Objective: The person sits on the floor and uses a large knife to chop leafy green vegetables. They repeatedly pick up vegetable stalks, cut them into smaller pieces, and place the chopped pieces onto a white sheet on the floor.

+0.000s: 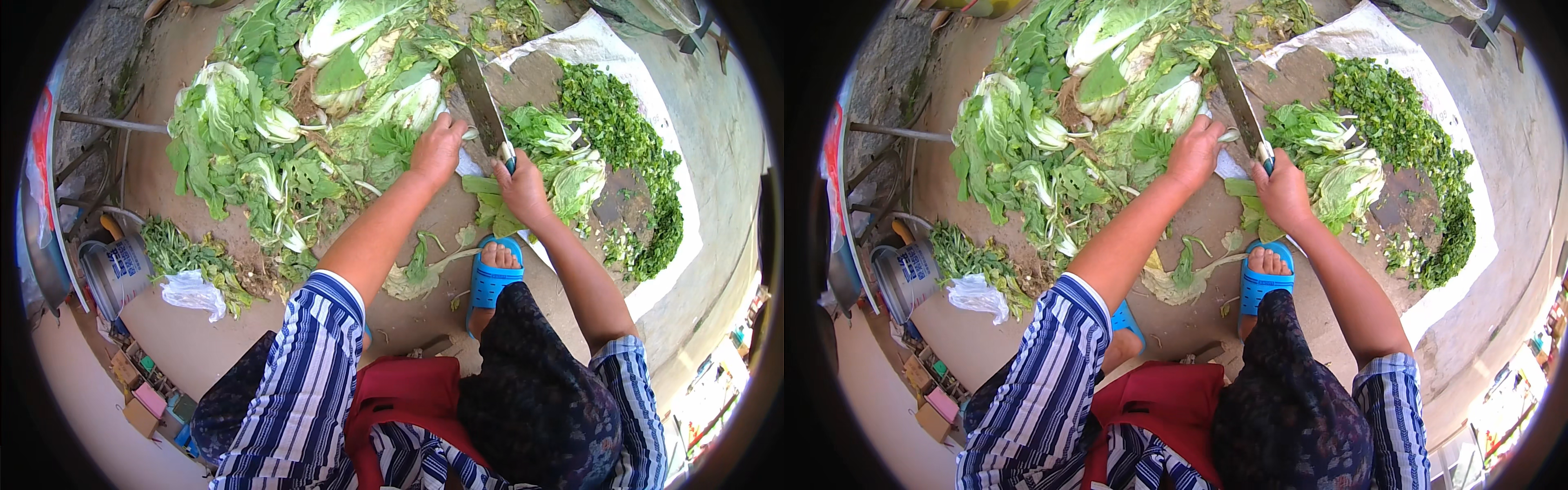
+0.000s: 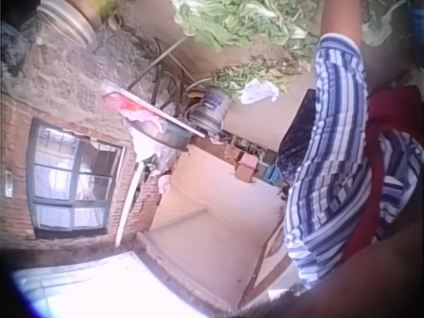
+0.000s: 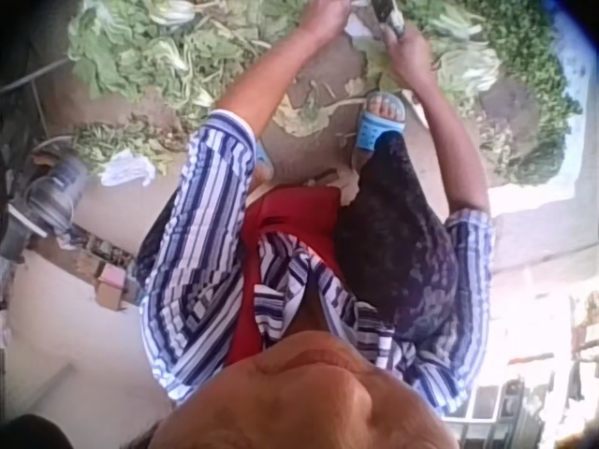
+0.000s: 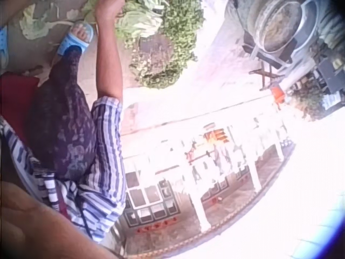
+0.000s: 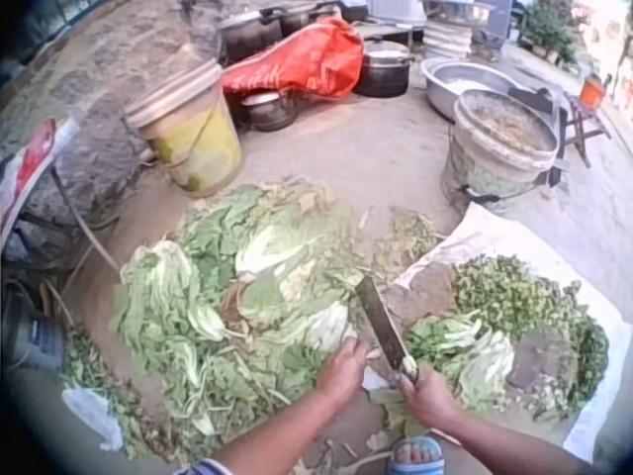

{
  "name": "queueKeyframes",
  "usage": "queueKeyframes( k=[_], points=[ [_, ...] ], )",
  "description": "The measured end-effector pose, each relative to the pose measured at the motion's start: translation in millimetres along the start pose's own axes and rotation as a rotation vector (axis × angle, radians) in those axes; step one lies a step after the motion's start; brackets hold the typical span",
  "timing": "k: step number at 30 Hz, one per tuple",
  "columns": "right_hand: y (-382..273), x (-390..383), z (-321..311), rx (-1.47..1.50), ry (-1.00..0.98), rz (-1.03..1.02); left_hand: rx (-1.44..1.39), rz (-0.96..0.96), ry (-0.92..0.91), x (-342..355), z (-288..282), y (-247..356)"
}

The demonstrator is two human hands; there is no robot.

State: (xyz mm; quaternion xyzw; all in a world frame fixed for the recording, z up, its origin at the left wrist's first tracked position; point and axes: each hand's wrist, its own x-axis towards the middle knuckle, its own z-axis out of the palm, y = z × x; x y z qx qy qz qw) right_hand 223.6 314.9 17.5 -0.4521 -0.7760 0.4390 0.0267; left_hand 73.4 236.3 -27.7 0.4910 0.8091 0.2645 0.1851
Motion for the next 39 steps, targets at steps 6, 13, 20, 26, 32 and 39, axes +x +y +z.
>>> queueKeyframes(
  k=[6,13,20,26,32,39],
  points=[
    [-2.6,8.3,5.8,-0.072,-0.007,0.044,-0.017,-0.006,0.01,-2.9,-2.6,6.7],
    [-11.7,8.2,8.7,-0.121,-0.01,0.107,-0.066,-0.147,0.046,-45.7,-18.7,8.5],
    [-3.5,-16.4,-18.1,0.233,0.179,0.039,-0.483,-0.482,0.051,-35.4,-19.8,20.9],
    [-11.0,-33.1,-77.5,0.596,0.279,0.103,-0.56,-0.338,0.007,-5.1,0.7,96.2],
    [-21.4,-43.8,-101.4,0.832,0.474,0.102,-0.072,0.168,0.092,23.2,51.8,142.1],
    [-5.0,-51.7,-103.8,0.796,0.448,0.13,-0.042,0.113,0.081,21.8,28.3,115.5]
  ],
)
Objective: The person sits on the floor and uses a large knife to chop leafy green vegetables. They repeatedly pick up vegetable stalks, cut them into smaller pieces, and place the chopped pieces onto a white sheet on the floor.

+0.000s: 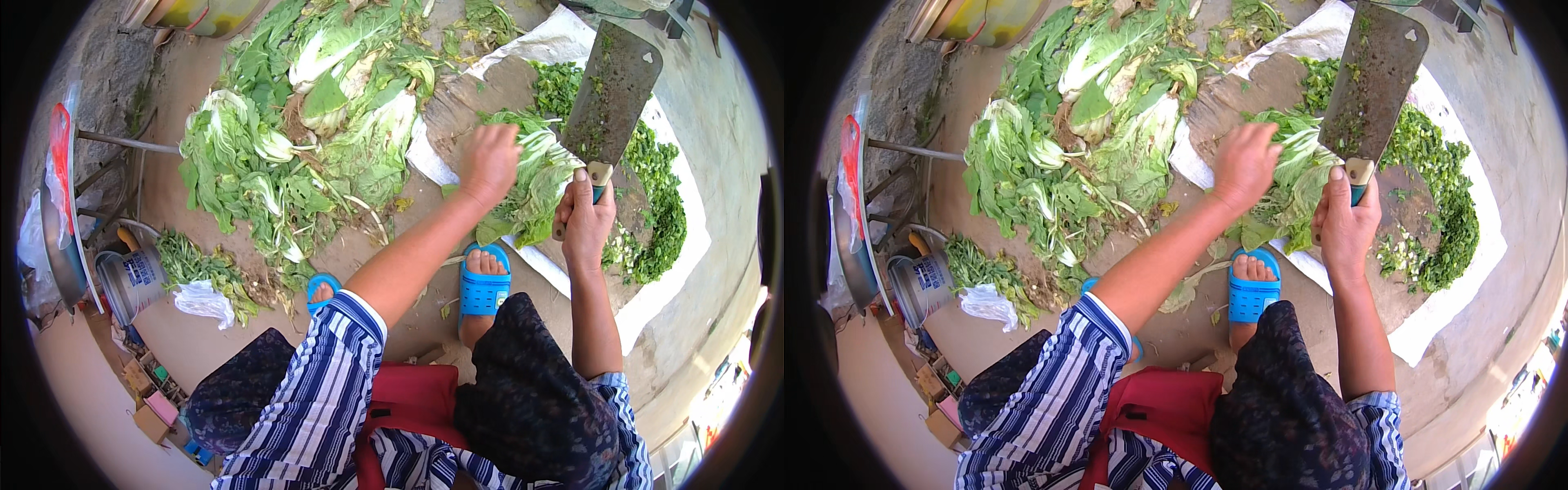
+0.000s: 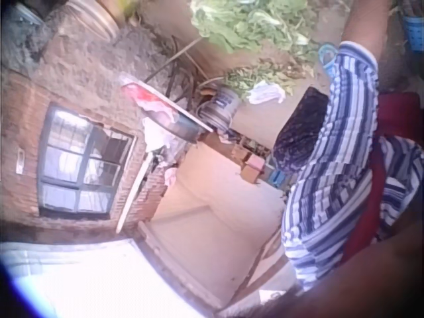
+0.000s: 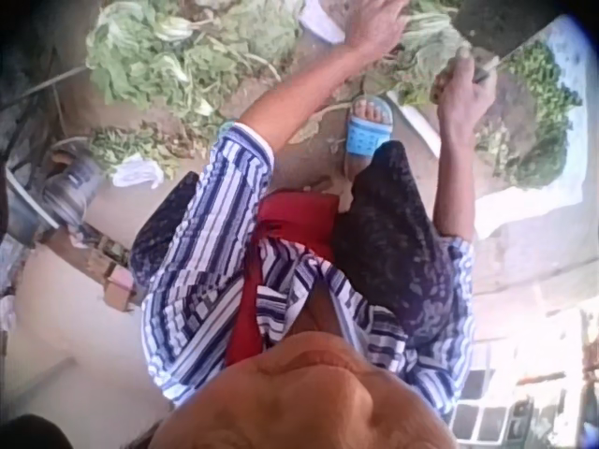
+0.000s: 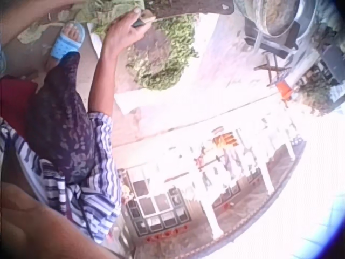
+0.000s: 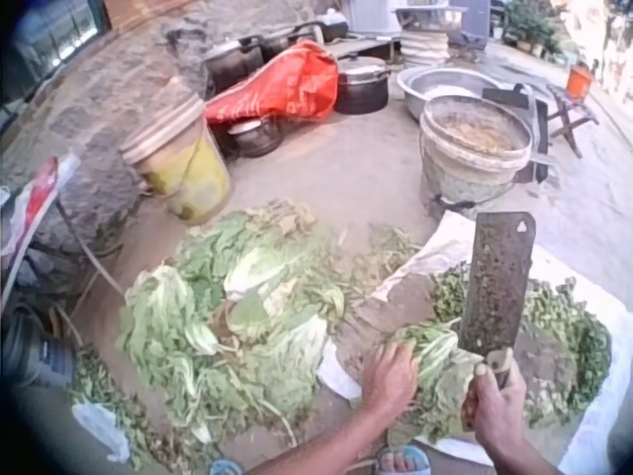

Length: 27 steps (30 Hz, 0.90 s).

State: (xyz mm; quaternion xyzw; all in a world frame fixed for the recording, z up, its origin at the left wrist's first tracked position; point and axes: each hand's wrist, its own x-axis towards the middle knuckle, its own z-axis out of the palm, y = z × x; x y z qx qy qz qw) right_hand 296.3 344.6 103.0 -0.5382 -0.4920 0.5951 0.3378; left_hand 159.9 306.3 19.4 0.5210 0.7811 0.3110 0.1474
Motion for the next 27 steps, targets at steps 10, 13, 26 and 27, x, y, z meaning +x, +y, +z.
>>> queueKeyframes(
  k=[10,13,26,27],
  points=[
    [6.5,-11.9,9.9,-0.007,-0.068,0.021,0.165,-0.363,-0.172,22.7,-21.6,-90.9],
    [6.0,-17.3,10.9,-0.017,-0.068,0.016,0.161,-0.427,0.084,58.9,-89.5,-101.8],
    [14.0,-54.6,62.5,-0.031,-0.299,0.103,0.491,-0.838,0.212,-227.2,-246.1,-248.0],
    [14.2,-57.9,65.6,-0.047,-0.31,0.101,0.515,-0.804,0.185,-237.4,-240.1,-246.3]
  ],
)
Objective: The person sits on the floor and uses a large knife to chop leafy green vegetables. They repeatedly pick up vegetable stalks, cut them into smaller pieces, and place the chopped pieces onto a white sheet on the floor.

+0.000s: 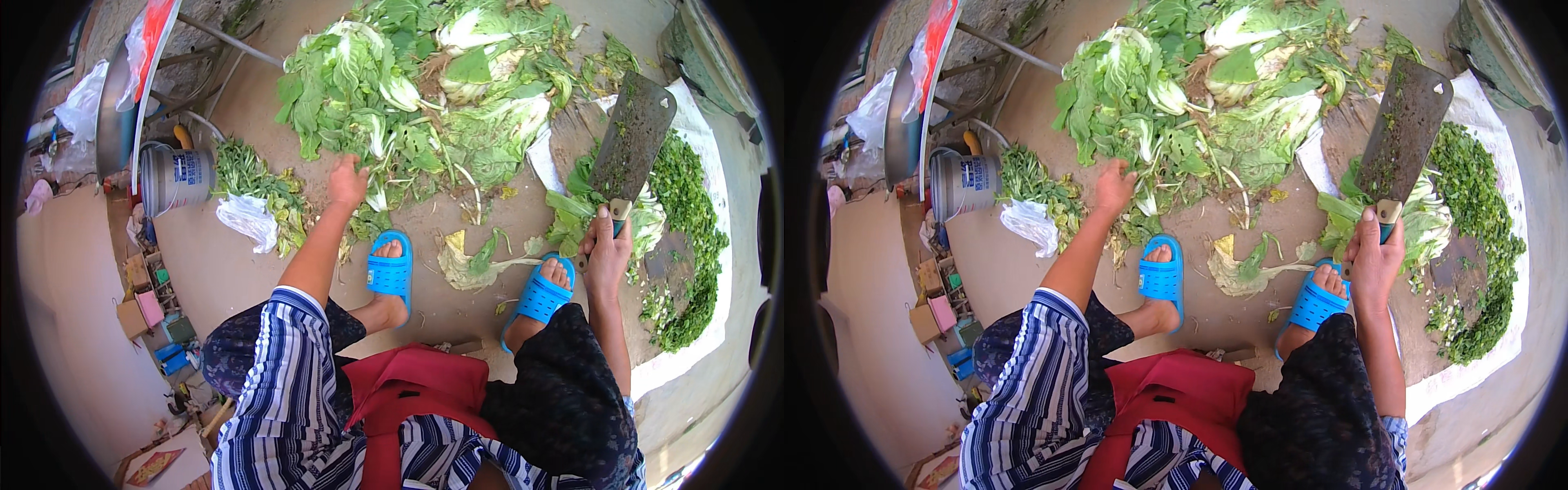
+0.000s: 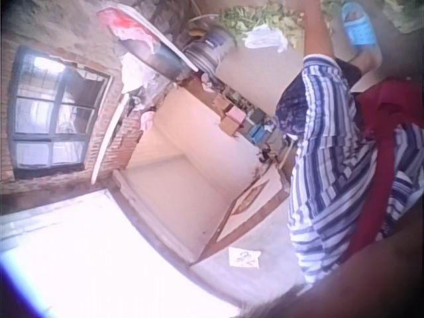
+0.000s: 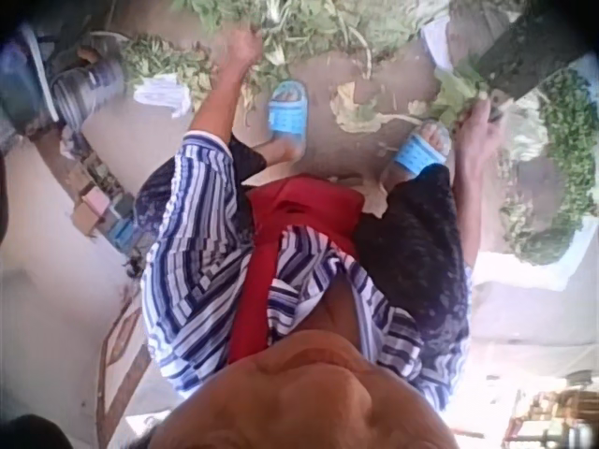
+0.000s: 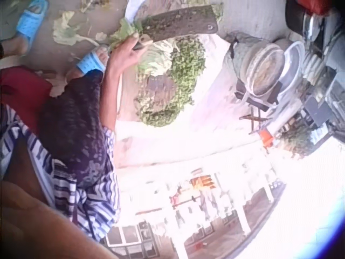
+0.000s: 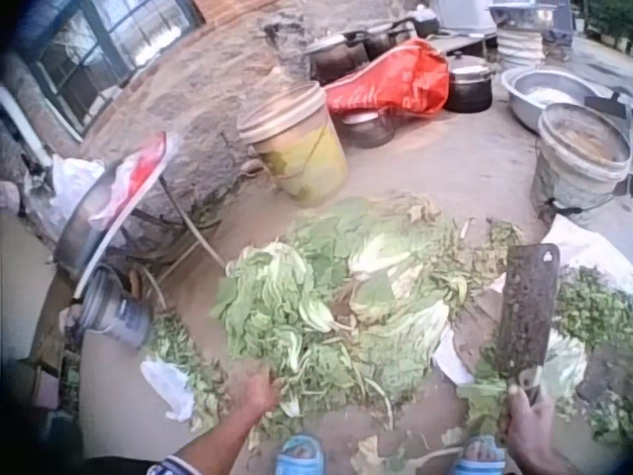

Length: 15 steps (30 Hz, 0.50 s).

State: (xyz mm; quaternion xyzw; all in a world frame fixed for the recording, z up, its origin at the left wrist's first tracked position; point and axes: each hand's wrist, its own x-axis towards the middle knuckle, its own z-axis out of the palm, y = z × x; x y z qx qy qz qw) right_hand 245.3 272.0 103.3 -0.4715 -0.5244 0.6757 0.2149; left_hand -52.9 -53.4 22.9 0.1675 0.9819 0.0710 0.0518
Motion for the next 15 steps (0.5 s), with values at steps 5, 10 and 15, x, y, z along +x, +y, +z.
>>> queueKeyframes(
  k=[5,10,15],
  points=[
    [5.7,-13.1,18.9,-0.068,-0.066,0.001,-0.016,0.247,0.057,-10.0,10.5,9.4],
    [9.3,-25.2,34.2,-0.1,-0.117,0.039,0.026,0.394,0.038,12.9,10.3,17.0],
    [16.2,-29.5,39.9,-0.121,-0.167,0.074,0.258,0.464,-0.107,33.4,1.3,20.7]
  ],
)
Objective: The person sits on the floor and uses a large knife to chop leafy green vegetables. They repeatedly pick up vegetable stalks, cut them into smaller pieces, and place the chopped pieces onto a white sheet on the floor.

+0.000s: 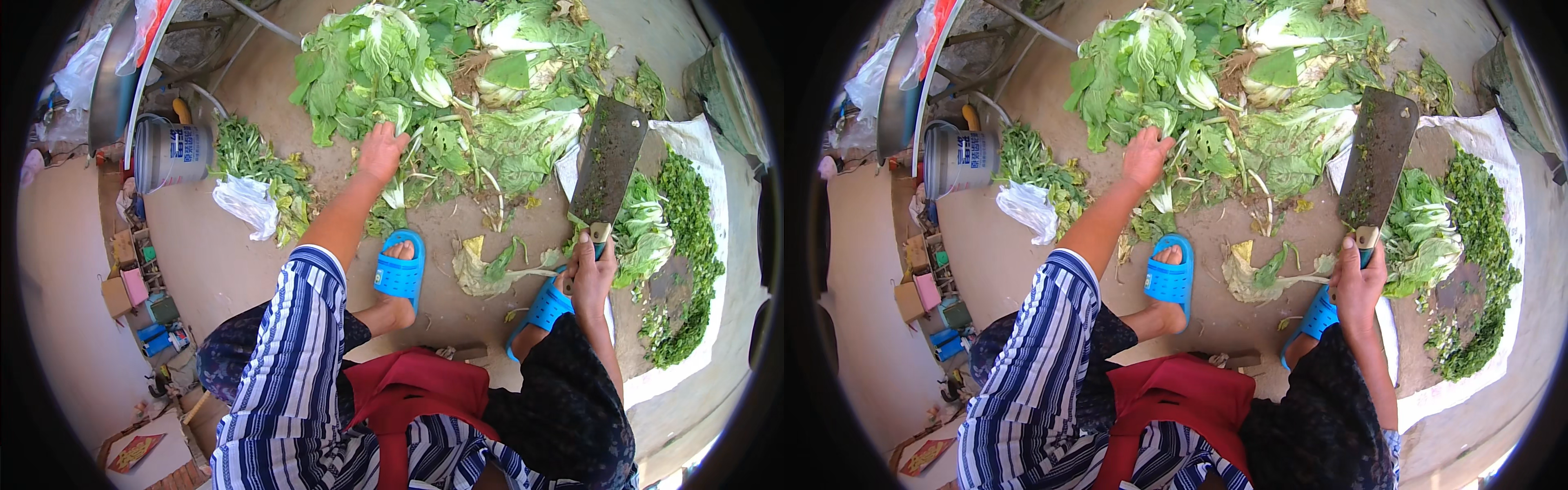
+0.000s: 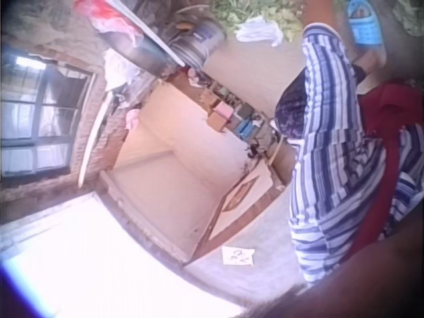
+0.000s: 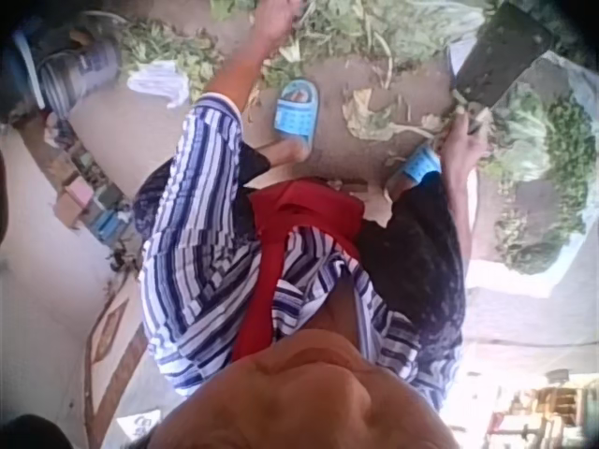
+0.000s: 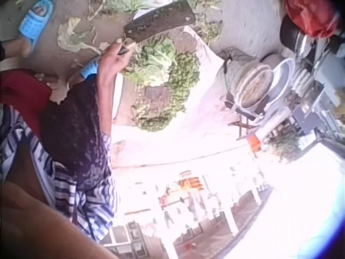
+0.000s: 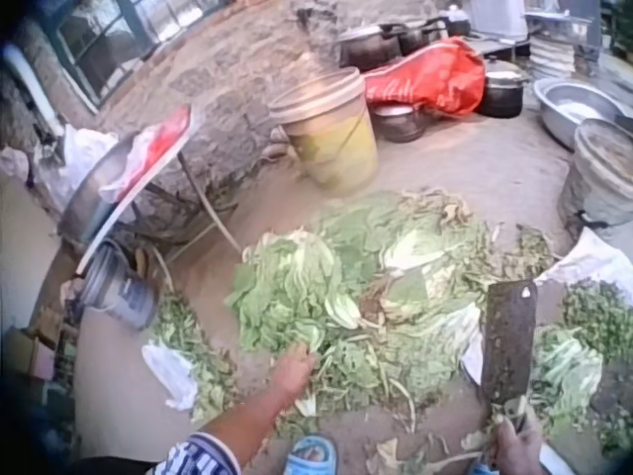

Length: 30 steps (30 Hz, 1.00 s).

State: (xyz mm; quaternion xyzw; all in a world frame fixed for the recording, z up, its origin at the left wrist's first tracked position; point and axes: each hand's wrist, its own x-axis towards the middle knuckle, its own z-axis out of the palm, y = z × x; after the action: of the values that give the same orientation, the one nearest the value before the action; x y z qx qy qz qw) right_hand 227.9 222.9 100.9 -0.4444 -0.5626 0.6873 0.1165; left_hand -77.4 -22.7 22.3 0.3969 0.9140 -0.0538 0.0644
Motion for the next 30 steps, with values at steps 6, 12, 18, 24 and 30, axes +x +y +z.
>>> queueKeyframes(
  k=[6,12,18,24,30],
  points=[
    [3.8,1.6,3.9,-0.011,-0.009,-0.022,-0.347,-0.21,0.351,6.4,-50.1,-37.3],
    [3.7,1.8,12.7,0.005,-0.035,-0.007,-0.766,-0.634,0.223,16.8,-92.3,-87.3],
    [0.2,-6.6,16.1,-0.01,-0.054,-0.013,-0.907,-0.682,0.129,5.1,-106.2,-69.2],
    [1.8,-5.3,13.2,0.006,-0.038,-0.024,-0.747,-0.486,0.177,-0.6,-89.9,-20.0],
    [4.3,-3.4,6.4,0.02,-0.026,-0.036,-0.578,-0.275,0.071,6.6,-103.1,38.0]
  ],
)
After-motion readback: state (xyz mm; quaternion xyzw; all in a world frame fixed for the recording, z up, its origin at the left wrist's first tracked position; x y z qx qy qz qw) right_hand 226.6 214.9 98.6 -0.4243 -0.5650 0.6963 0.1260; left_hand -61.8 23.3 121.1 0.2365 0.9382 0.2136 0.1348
